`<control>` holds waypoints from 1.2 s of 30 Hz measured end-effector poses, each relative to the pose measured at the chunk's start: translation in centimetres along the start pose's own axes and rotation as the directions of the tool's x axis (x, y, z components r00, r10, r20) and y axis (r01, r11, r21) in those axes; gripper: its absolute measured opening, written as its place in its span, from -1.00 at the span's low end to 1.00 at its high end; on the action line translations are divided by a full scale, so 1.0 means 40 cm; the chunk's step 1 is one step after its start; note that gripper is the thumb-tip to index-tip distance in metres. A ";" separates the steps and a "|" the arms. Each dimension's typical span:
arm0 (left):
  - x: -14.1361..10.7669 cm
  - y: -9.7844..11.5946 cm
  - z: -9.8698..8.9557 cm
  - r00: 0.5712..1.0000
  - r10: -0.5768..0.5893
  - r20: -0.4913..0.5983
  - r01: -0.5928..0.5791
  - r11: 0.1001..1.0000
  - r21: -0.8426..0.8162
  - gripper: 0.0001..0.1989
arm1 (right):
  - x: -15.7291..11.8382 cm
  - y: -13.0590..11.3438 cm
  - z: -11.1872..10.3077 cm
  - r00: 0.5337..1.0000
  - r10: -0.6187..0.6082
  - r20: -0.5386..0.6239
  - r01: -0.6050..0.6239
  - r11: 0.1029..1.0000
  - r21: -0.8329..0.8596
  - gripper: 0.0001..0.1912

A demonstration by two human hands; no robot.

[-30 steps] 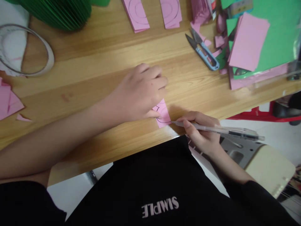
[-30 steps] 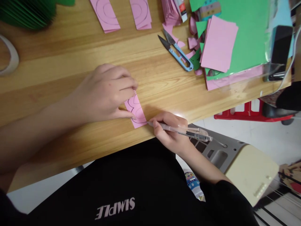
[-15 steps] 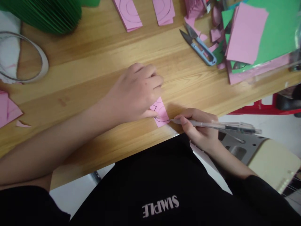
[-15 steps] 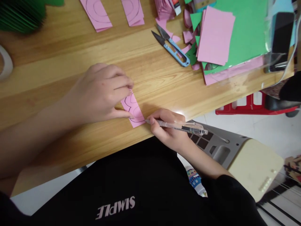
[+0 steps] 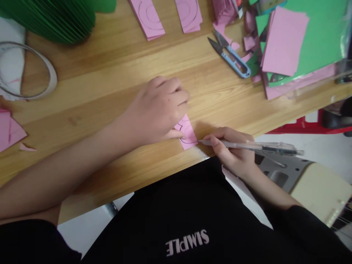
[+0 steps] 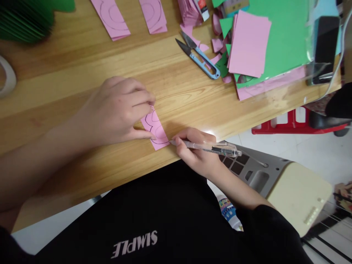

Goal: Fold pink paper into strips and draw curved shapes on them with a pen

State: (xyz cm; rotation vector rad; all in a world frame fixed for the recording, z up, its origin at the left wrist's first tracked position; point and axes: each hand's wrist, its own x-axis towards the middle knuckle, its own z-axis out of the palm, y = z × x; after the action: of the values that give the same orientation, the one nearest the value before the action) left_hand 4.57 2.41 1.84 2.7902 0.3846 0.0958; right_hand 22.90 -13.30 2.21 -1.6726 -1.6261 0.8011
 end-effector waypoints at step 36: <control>0.001 -0.001 0.003 1.000 0.012 0.000 -0.012 0.999 0.049 -0.42 | 0.002 -0.005 0.001 0.999 -0.046 0.022 0.047 0.998 -0.038 -0.80</control>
State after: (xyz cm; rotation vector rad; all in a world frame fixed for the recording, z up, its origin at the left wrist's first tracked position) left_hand 4.60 2.41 1.73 2.8408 0.3747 0.0909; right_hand 22.77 -13.20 2.34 -1.6517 -1.6983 0.7716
